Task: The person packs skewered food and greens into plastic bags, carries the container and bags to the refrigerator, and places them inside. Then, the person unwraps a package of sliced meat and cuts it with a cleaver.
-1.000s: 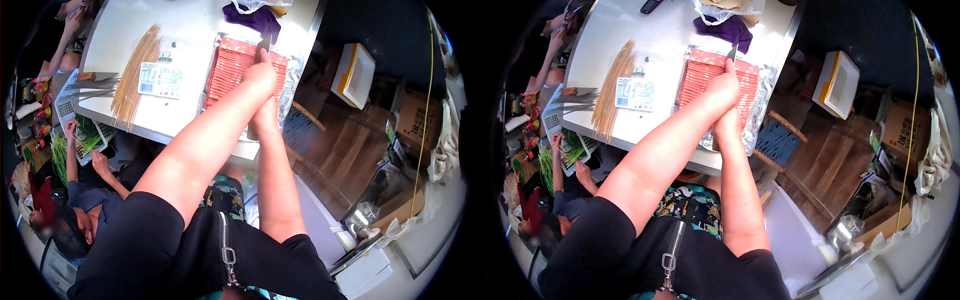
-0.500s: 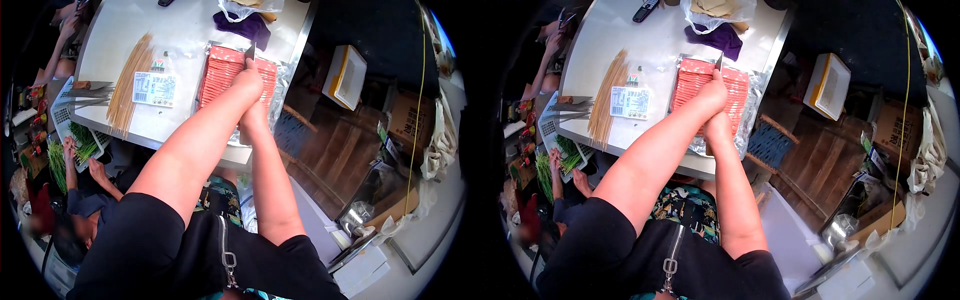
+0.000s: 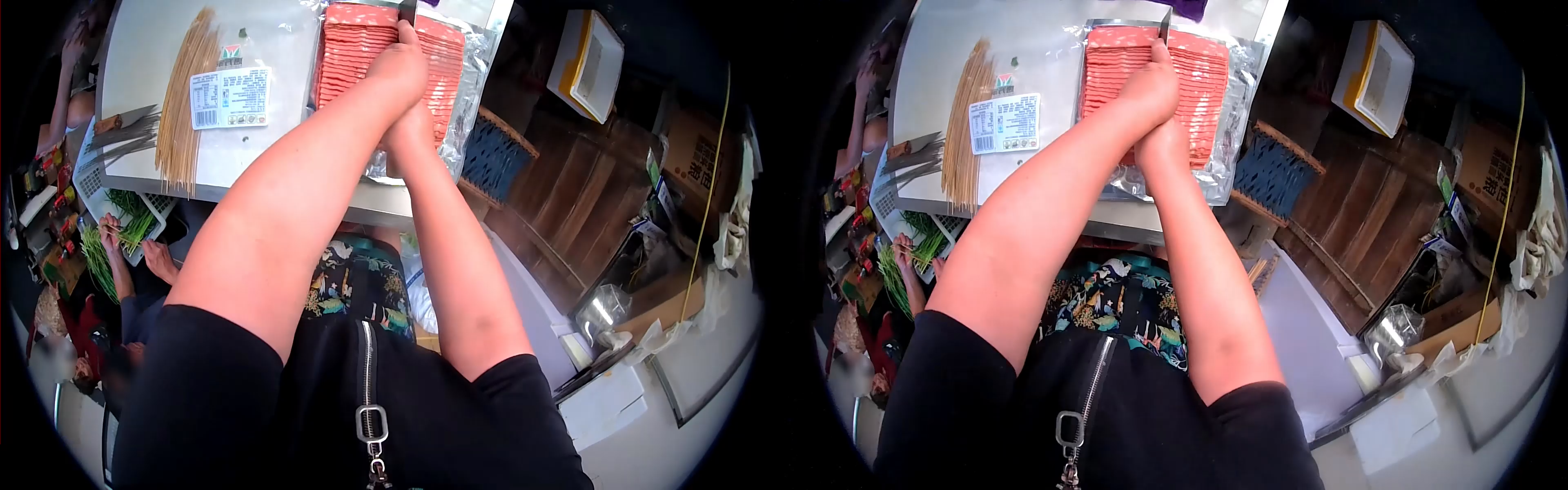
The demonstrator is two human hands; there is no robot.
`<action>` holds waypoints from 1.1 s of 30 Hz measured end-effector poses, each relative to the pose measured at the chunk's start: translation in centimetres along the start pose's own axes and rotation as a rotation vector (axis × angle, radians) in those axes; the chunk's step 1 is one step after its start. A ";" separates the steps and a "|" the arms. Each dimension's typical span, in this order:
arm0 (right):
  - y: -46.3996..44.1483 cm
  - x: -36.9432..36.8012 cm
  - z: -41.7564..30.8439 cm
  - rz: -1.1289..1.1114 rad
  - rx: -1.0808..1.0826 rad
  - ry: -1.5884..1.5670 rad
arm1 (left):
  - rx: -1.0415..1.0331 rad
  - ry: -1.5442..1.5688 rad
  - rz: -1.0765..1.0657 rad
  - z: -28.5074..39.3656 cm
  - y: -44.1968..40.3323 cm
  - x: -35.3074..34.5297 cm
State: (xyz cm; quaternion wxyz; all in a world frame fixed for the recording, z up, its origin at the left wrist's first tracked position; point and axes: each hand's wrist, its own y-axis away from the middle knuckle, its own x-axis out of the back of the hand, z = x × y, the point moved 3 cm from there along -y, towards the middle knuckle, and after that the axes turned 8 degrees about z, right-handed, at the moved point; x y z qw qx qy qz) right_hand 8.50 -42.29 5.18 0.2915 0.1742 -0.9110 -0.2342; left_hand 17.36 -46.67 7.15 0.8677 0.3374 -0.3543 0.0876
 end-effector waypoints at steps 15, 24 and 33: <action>0.2 -0.7 -1.7 0.206 0.196 0.484 | -0.427 -0.448 0.199 -9.9 6.3 -0.5; 3.0 3.6 -6.3 -0.130 -0.084 0.466 | -0.391 -0.506 0.191 -10.1 5.7 -1.2; 9.0 3.0 -2.0 -0.137 -0.282 0.224 | -0.351 -0.500 0.133 -9.6 5.9 -0.8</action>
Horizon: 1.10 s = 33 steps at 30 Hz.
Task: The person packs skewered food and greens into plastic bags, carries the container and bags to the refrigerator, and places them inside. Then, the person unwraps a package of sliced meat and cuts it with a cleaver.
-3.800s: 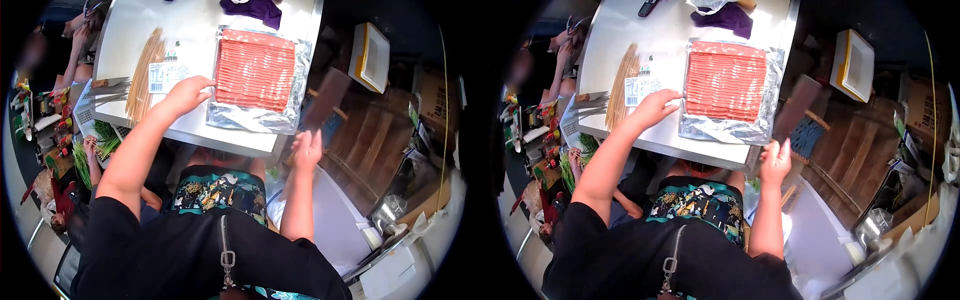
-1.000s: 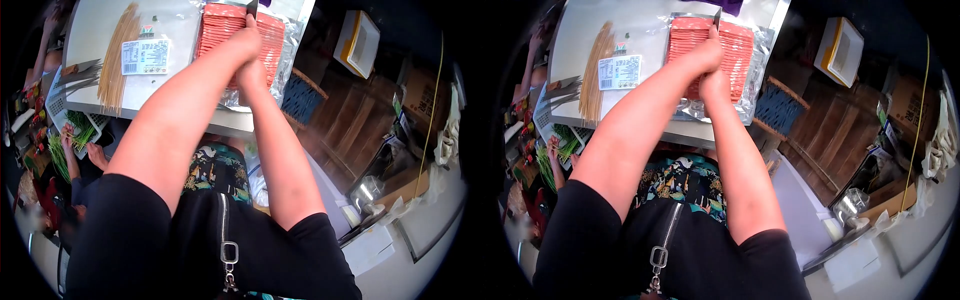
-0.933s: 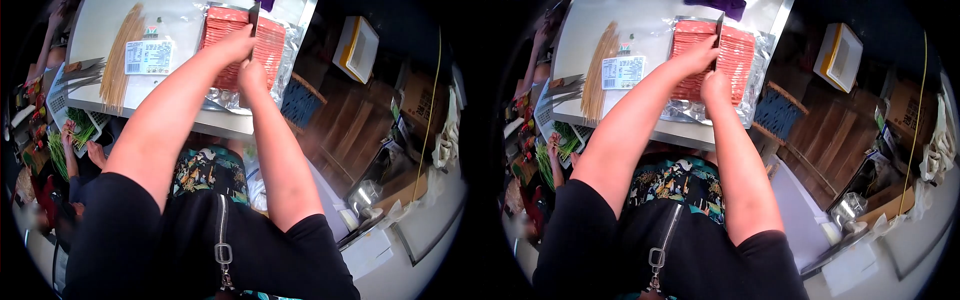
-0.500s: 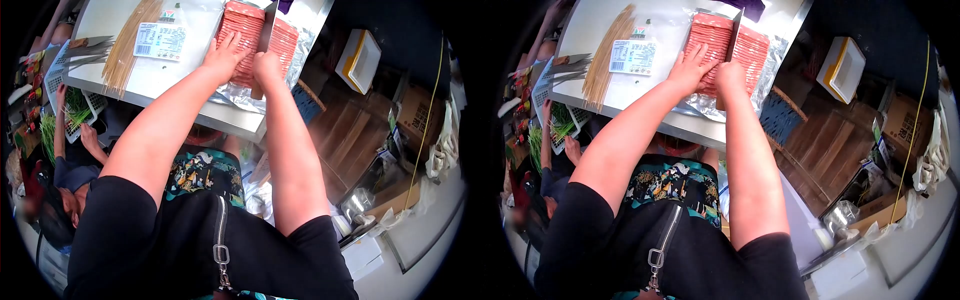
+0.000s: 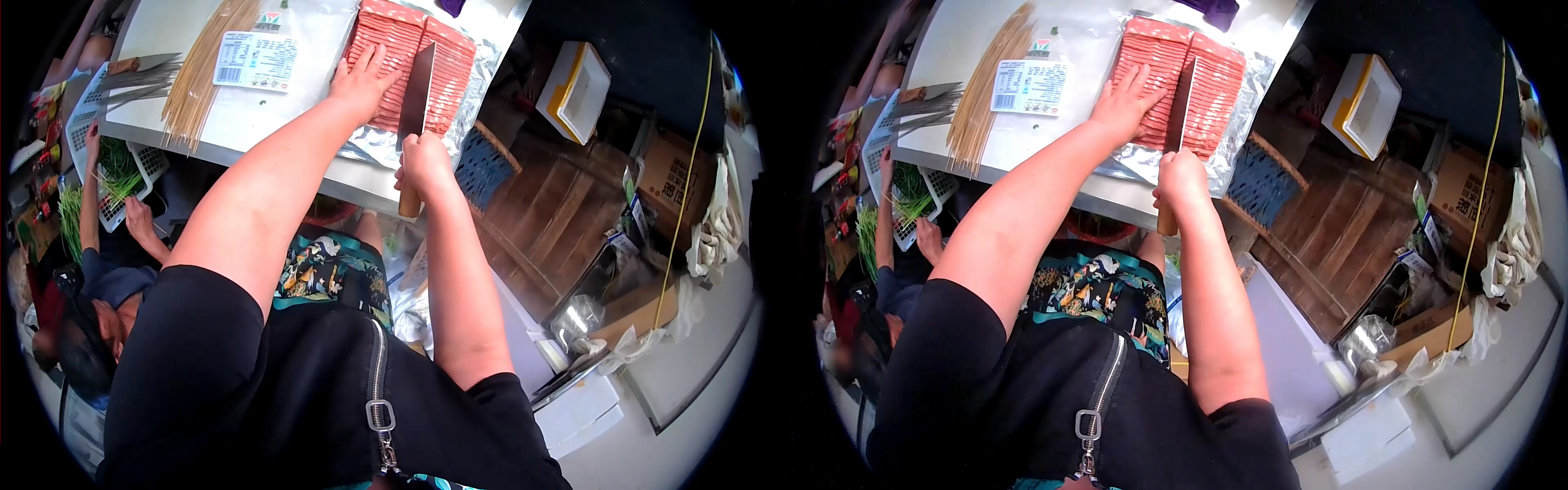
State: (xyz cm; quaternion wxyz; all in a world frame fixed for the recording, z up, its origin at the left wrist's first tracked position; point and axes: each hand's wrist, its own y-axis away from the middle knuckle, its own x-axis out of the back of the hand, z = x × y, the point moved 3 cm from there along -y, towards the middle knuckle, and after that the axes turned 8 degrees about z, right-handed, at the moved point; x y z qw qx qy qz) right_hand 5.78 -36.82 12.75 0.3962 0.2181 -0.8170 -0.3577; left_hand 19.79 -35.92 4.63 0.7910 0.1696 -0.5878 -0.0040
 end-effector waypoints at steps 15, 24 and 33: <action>-4.6 -4.1 4.9 0.196 0.157 0.106 | -0.046 -0.003 0.026 0.1 0.0 -0.4; -5.4 -4.1 5.9 0.264 0.170 0.154 | -0.033 -0.012 0.074 0.2 -0.2 -0.4; -4.4 -2.1 6.4 0.349 0.229 0.198 | -0.031 0.096 0.025 0.0 0.0 0.4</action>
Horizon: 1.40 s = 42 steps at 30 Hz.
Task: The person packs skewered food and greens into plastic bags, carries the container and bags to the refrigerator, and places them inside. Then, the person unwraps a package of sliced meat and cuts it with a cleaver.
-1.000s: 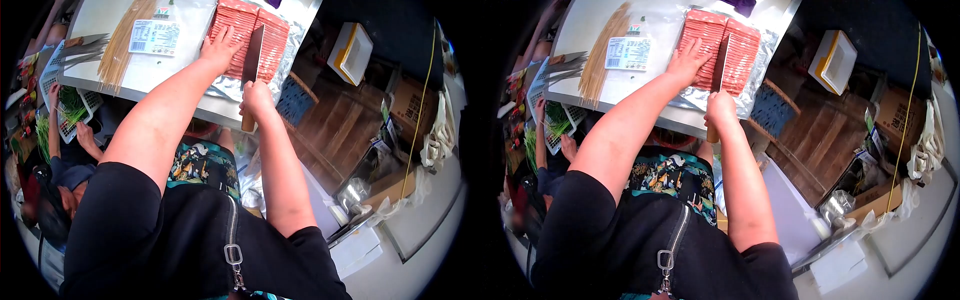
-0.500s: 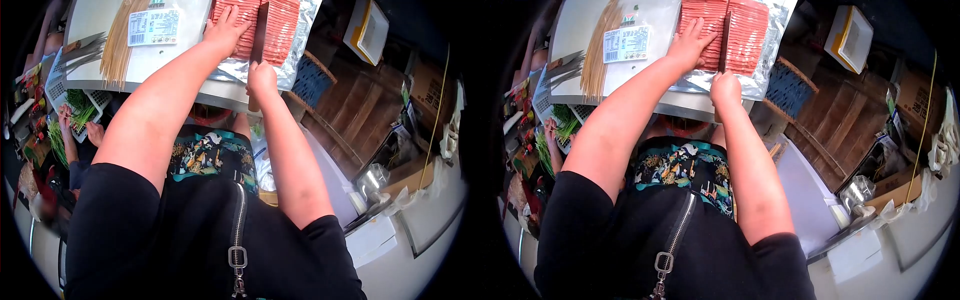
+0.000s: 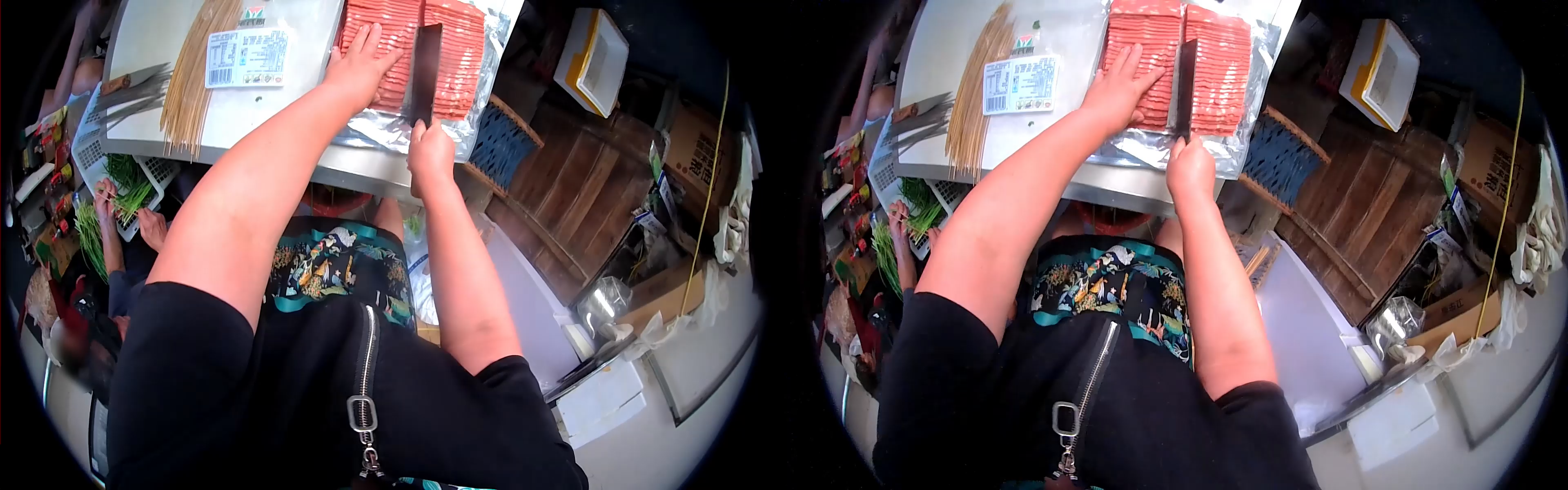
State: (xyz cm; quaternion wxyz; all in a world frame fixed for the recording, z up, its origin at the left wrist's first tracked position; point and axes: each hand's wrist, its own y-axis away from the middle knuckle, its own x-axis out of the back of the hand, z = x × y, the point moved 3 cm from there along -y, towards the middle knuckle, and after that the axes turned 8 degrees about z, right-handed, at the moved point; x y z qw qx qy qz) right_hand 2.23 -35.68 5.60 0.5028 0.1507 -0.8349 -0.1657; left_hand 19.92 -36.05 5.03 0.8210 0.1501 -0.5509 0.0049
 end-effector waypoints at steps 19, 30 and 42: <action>-5.2 1.9 -6.2 0.071 0.087 -0.073 | -0.004 -0.003 -0.043 0.3 -0.1 0.6; -10.1 1.1 -8.6 -0.038 0.130 0.027 | -0.031 0.001 -0.020 0.4 0.0 0.9; -10.9 -1.1 -5.4 -0.013 0.485 0.378 | -0.067 0.011 -0.010 -0.1 -0.3 -0.1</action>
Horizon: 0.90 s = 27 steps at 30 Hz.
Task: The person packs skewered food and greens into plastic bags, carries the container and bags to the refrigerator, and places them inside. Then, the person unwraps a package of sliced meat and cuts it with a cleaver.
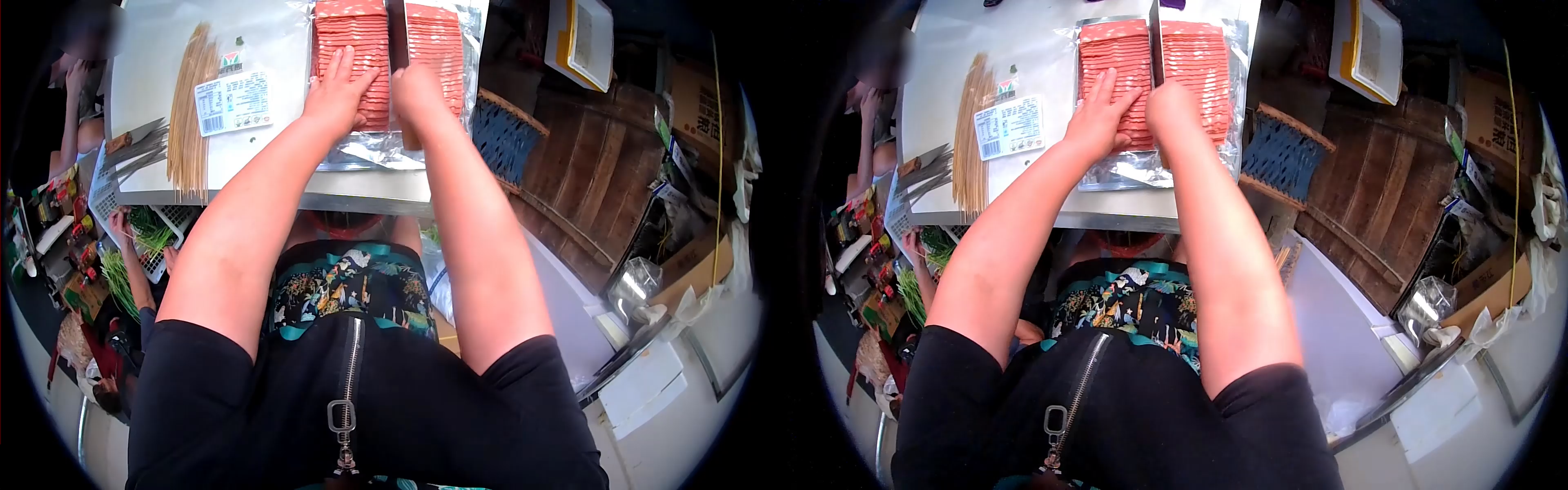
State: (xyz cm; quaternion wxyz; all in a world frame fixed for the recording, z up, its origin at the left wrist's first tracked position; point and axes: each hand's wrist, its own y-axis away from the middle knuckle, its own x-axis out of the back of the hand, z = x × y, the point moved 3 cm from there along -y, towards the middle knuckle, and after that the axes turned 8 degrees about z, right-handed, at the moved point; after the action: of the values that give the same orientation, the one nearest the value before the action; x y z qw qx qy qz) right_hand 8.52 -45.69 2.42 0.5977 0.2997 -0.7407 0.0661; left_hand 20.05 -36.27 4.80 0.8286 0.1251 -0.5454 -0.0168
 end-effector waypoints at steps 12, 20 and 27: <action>19.0 5.0 2.2 0.082 -0.504 -0.711 | 0.202 0.154 0.197 -2.6 4.1 2.3; 4.3 13.4 8.5 0.537 0.070 -0.289 | 0.586 0.046 0.003 -5.0 12.2 0.0; -9.7 7.3 11.1 0.313 -0.048 0.082 | 1.044 0.688 0.614 -9.7 14.7 -3.1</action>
State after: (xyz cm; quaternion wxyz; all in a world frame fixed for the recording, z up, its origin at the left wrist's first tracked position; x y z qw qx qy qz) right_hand 3.42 -61.32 3.57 0.6168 0.1634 -0.7547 0.1526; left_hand 25.96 -19.72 1.68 0.7530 0.3456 -0.1991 0.5234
